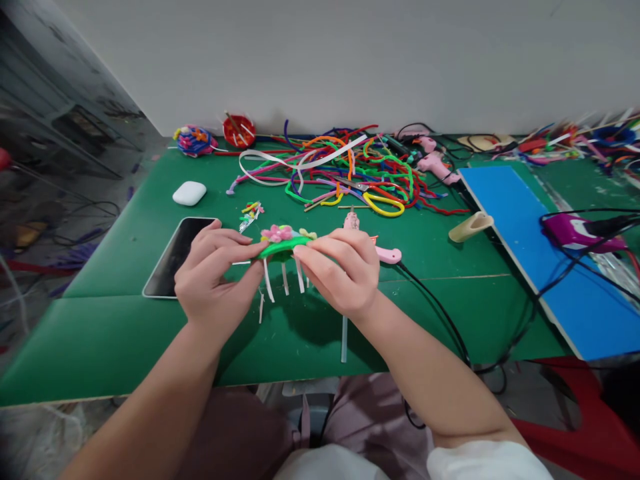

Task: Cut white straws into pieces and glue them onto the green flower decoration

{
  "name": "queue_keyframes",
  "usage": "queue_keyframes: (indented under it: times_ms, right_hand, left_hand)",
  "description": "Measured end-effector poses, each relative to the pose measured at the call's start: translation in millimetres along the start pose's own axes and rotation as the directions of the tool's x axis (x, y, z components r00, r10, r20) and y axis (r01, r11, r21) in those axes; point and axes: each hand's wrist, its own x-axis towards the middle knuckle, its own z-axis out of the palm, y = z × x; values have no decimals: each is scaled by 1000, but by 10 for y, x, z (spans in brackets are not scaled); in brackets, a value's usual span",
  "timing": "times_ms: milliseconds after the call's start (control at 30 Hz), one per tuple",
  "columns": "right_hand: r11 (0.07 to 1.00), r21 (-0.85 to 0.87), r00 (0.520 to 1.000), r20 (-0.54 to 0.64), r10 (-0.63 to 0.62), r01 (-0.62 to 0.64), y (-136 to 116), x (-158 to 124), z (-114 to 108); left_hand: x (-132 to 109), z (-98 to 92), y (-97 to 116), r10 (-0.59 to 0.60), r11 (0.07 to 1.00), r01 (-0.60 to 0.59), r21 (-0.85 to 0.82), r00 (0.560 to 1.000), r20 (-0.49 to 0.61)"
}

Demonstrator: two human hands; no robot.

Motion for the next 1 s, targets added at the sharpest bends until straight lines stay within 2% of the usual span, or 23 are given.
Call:
queue_keyframes:
  times_ms: [500, 667, 733, 800, 833, 867, 900, 933, 967, 1000]
  right_hand:
    - [999, -36, 1000, 19, -1, 2, 7, 3, -5]
    - [1000, 22, 1000, 0, -5, 5, 24, -3, 31]
    - [997, 68, 1000, 12, 21, -22, 22, -9, 47]
    - [978, 157, 990, 25, 137, -140, 18, -17, 55]
    - [940, 225, 967, 52, 250, -255, 22, -20, 57]
    - [861, 310, 915, 112, 388, -403, 31, -22, 59]
    - [720, 399, 821, 221, 526, -568, 47, -21, 62]
    - [514, 463, 685, 377, 623, -722, 67, -19, 66]
    - [265, 481, 526, 561, 639, -836, 91, -14, 70]
    - [18, 443, 373, 730, 572, -896, 114, -6, 74]
  left_hand:
    - [12, -18, 11, 28, 1000, -28, 0, 999, 14]
    - [10, -32, -21, 36, 999, -36, 6, 999, 8]
    - [19, -55, -55, 35, 999, -34, 27, 999, -24]
    - [34, -84, -90, 51, 997, -47, 55, 995, -82]
    - [42, -98, -104, 69, 996, -62, 70, 991, -116]
    - [50, -111, -114, 90, 993, -79, 84, 985, -145]
    - [56, -120, -120, 112, 991, -97, 95, 980, -166]
    - [62, -127, -122, 130, 988, -114, 101, 975, -179]
    - [66, -131, -121, 142, 987, -125, 100, 972, -187]
    - [69, -132, -117, 147, 987, -131, 93, 970, -191]
